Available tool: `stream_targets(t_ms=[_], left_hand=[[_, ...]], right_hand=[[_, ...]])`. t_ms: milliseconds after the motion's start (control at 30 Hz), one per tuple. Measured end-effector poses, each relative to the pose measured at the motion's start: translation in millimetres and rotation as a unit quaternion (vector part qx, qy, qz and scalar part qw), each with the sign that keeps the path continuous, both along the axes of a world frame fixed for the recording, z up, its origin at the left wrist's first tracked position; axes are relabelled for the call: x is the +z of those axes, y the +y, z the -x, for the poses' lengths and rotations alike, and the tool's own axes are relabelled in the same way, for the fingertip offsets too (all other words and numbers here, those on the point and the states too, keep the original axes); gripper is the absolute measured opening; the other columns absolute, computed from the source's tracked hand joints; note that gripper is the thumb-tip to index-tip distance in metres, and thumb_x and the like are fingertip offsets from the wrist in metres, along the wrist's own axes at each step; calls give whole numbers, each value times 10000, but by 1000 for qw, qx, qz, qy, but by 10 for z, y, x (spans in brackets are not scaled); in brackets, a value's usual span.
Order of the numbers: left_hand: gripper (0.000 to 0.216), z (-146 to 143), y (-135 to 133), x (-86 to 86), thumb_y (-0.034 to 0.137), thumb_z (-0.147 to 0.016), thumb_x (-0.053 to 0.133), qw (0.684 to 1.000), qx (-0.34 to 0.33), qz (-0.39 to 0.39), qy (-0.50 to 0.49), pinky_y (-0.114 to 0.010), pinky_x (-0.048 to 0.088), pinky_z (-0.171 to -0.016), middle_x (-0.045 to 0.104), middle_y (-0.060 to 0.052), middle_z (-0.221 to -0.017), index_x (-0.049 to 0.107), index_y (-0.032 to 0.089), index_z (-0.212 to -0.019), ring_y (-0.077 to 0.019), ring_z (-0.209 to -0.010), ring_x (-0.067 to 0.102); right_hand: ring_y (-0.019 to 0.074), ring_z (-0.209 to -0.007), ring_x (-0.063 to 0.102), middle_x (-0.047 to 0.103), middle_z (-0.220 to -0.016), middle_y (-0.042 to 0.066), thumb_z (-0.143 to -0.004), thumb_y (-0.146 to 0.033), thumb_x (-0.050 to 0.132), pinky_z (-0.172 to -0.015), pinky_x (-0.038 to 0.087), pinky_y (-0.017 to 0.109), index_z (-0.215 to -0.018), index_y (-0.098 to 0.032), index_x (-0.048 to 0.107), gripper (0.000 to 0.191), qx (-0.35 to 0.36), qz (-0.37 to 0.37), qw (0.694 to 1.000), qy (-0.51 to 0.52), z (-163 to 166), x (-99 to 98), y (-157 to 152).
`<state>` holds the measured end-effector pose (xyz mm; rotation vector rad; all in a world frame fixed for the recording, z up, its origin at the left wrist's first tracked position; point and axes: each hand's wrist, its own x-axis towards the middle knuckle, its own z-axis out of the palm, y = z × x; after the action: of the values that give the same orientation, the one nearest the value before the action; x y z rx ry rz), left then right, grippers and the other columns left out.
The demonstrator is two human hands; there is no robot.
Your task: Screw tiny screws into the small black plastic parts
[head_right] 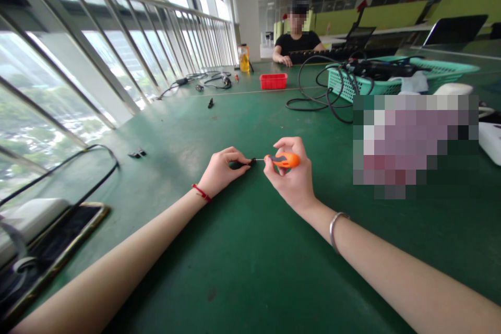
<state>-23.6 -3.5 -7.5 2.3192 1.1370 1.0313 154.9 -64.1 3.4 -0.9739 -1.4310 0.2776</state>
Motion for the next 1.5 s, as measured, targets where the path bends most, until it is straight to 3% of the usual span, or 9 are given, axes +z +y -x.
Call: stream_targets(t_ms=[100,333,567,733,833,967,1133,1400,1500], left_hand=[[104,3,4,-2,161,-719,642,1000,4,1,2,-257,525,-726,656,-26,-821,723,175,-783,-133,-739,627],[93,11,16,-13,191,-726,649,1000,0,9,-6,-258,538,-719,654,-24,-807,721,175,-784,-134,-728,631],[75,4,6,-18,192,-724,661,1000,2,15,-13,-265,540,-725,647,-29,-804,718,163,-764,-137,-728,628],[67,2,6,-11,190,-719,668,1000,0,22,-22,-268,543,-739,649,-27,-807,718,169,-758,-139,-739,633],[67,3,16,-10,190,-711,678,999,0,30,-30,-271,545,-745,649,-27,-806,720,167,-758,-141,-742,636],[68,-1,18,-8,192,-710,683,999,2,36,-36,-275,546,-743,648,-30,-803,722,159,-755,-143,-739,636],[66,-7,8,-2,183,-706,683,999,4,36,-35,-273,545,-739,646,-27,-790,724,158,-751,-140,-729,633],[59,-8,13,-10,169,-705,678,999,4,35,-40,-269,545,-729,644,-28,-786,721,155,-742,-139,-722,633],[62,-6,14,-15,166,-707,673,999,4,31,-40,-267,546,-732,645,-26,-789,721,157,-745,-137,-724,634]], right_hand=[[110,-551,480,448,-662,-65,-722,-208,626,-552,424,266,-954,-238,416,314,7,-17,1000,17,-8,-20,31],[101,-443,459,438,-533,-74,-787,-278,594,-517,383,275,-786,-229,465,138,-24,27,999,-37,-8,19,-16],[119,-570,474,447,-688,-58,-697,-186,639,-561,427,278,-1026,-241,406,407,14,-21,1000,5,-6,3,30],[77,-422,403,462,-590,-63,-799,-269,578,-519,376,277,-802,-225,480,108,-9,31,998,-46,-22,3,-11],[95,-488,461,495,-659,-42,-774,-244,599,-547,406,279,-824,-221,486,125,-11,2,999,-30,-20,2,-1],[123,-597,494,456,-700,-46,-710,-193,636,-591,447,279,-991,-230,440,345,-1,-30,999,14,-19,-4,29],[95,-460,450,433,-575,-64,-794,-283,586,-514,398,261,-802,-226,472,127,-22,24,999,-44,-13,17,-18],[116,-563,474,454,-682,-58,-701,-194,648,-557,434,273,-1003,-240,424,378,-6,-30,999,16,-12,-11,30],[94,-443,411,405,-542,-90,-754,-223,616,-509,388,262,-880,-232,469,193,-13,5,999,-29,-31,7,18]])
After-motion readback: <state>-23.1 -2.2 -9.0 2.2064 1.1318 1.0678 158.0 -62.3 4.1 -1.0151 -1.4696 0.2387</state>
